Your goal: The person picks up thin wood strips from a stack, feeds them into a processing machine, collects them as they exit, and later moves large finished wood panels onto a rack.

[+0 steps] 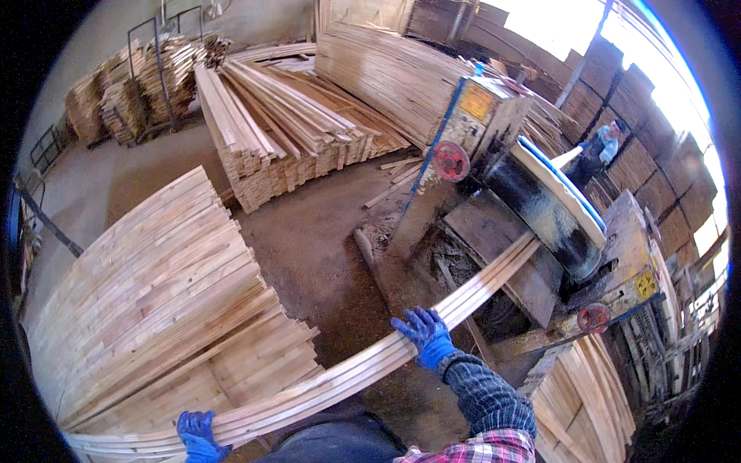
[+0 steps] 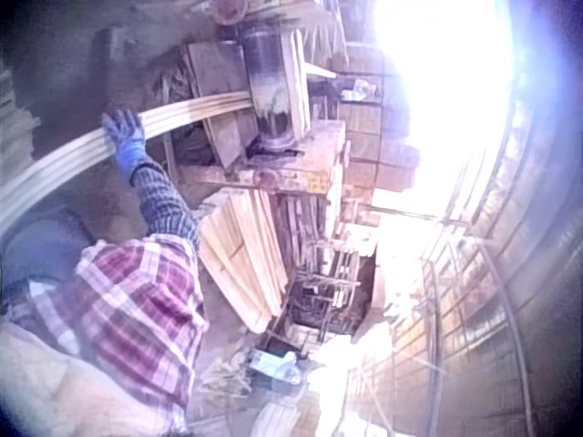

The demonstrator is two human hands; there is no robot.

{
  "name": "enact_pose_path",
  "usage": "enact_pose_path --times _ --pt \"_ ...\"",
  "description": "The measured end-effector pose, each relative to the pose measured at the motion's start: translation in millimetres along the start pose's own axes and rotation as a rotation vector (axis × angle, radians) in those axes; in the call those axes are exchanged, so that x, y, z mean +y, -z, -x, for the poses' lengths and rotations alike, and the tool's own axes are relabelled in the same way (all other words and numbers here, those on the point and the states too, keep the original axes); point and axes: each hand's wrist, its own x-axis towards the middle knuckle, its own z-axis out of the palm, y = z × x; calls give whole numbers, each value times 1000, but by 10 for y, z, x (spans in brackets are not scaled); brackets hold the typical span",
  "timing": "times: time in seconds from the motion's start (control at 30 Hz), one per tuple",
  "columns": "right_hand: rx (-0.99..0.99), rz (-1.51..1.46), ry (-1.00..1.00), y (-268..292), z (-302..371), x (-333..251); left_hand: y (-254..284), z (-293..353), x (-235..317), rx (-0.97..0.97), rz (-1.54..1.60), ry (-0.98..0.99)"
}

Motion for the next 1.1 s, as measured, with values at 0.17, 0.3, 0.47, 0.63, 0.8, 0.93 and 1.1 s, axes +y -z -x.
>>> enact_pose_path --times 0.17,0.3,0.47,0.63,0.8,0.93,1.1 --pt "105 -214 92 111 3 -121 -102 -803 989 -4 56 42" --pt "64 -405 389 -227 -223 -753 -224 -1053 1412 -226 256 6" --pt "-169 -263 521 -126 -273 -1048 -138 -1132 1742 -100 452 -127" --pt "-198 -247 508 -259 -206 -341 -116 -196 1044 -277 143 59" --pt "-66 -79 310 -311 -72 203 -192 736 13 -381 -133 346" --pt "-75 -121 235 -121 -89 93 -349 356 306 -399 -58 400" --pt "-6 -461 564 -243 -251 -653 -353 -124 1018 -443 -134 354"
